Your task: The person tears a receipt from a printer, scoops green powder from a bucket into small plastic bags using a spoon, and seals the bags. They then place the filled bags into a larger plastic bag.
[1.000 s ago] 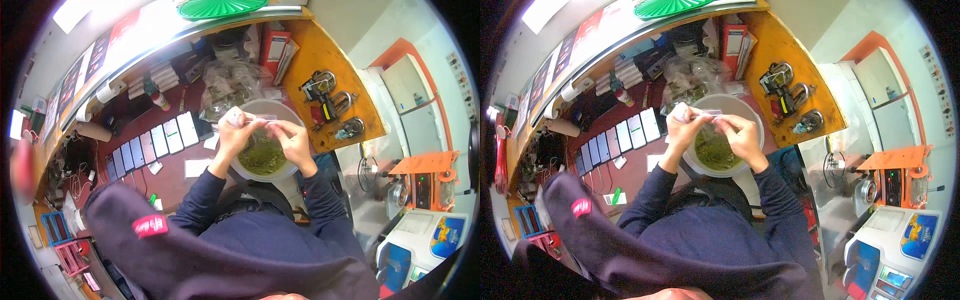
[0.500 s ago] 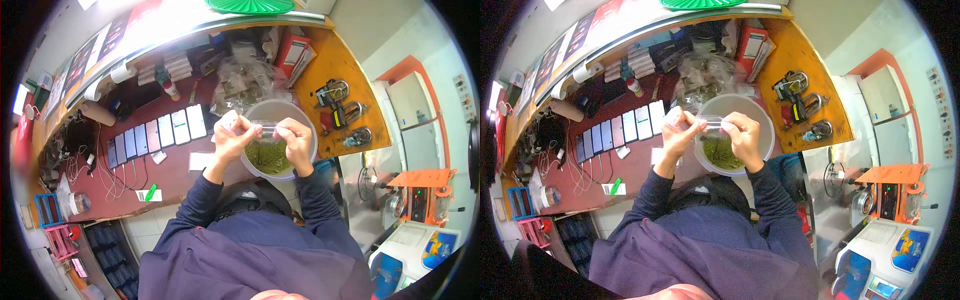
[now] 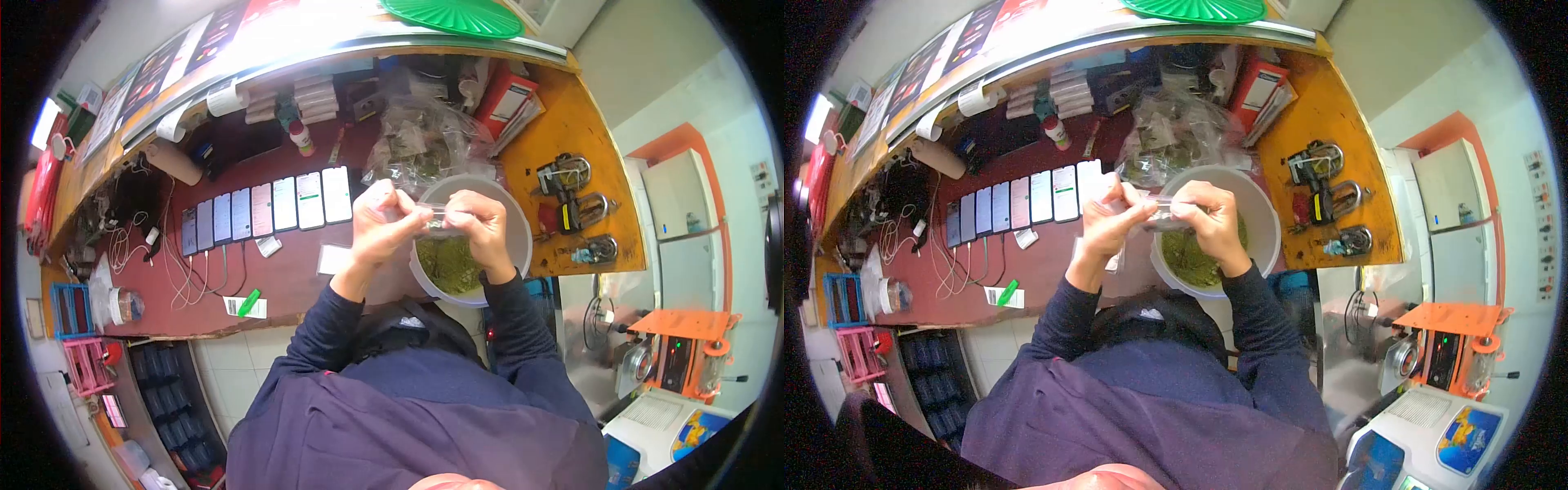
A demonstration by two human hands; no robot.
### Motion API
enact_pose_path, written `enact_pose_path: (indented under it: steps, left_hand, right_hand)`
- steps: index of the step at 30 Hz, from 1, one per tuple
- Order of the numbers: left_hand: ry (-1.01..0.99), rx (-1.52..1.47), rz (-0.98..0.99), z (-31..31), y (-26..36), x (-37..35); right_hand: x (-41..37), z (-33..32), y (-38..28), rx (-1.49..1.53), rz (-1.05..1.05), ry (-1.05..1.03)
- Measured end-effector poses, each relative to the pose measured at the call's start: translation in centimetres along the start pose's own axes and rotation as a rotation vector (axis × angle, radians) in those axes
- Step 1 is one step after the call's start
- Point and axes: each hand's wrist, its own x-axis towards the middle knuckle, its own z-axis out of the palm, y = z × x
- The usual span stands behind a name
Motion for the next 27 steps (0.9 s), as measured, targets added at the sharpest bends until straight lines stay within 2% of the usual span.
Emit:
enact_pose_path:
  steps: [2, 4, 6, 7, 10, 12, 13, 14, 16, 17, 19, 20, 22, 23, 25, 27]
  left_hand:
    - [0.052, -0.027, 0.032, -1.8, 0.2, 0.2]
    - [0.069, 0.014, 0.041, -4.5, -0.8, 0.5]
    - [0.123, -0.035, -0.059, -6.7, -1.2, 1.0]
    - [0.245, 0.087, -0.132, -6.6, -1.1, 1.3]
    - [0.482, -0.113, -0.317, -8.8, -1.1, 1.9]
    - [0.459, -0.136, -0.278, -10.0, -1.9, 1.5]
    - [0.432, -0.261, -0.249, -9.9, -2.2, 1.4]
    - [0.402, -0.384, -0.22, -9.7, -2.5, 1.4]
    - [0.369, -0.389, -0.208, -8.8, -3.0, 1.4]
    - [0.381, -0.375, -0.209, -8.3, -3.4, 1.4]
    - [0.329, -0.405, -0.205, -7.6, -3.9, 1.3]
    - [0.325, -0.403, -0.204, -7.4, -3.9, 1.2]
    - [0.4, -0.238, -0.157, -6.4, -3.0, 1.0]
    - [0.332, -0.245, -0.146, -6.9, -2.6, 0.6]
    - [0.291, -0.195, -0.185, -7.6, -2.0, 0.2]
    - [0.272, -0.173, -0.198, -7.3, -1.7, 0.0]
  right_hand:
    - [0.9, 0.3, 0.5, 0.042, -0.005, -0.029]
    - [1.7, 1.4, 0.9, 0.215, 0.186, -0.056]
    - [3.0, 1.8, 3.7, 0.207, 0.149, -0.093]
    - [4.0, 1.7, 4.8, 0.017, 0.142, -0.035]
    - [8.6, -1.1, 7.9, -0.493, 0.18, 0.158]
    - [10.5, -2.5, 8.1, -1.09, -0.039, 0.094]
    - [10.1, -1.9, 7.8, -1.365, -0.139, 0.13]
    - [9.7, -1.0, 7.5, -1.201, -0.1, 0.058]
    - [8.1, 2.8, 5.6, -0.782, -0.005, -0.125]
    - [6.9, 4.9, 3.5, -0.575, 0.113, -0.223]
    - [5.0, 7.5, 3.4, -0.45, 0.16, -0.34]
    - [4.3, 7.9, 4.4, -0.442, 0.059, -0.285]
    - [4.2, 7.9, 4.8, -0.279, 0.16, -0.228]
    - [4.2, 7.6, 5.0, -0.278, 0.153, -0.229]
    - [4.3, 6.7, 5.2, 0.034, 0.382, -0.178]
    - [4.1, 6.2, 4.9, 0.083, 0.383, -0.166]
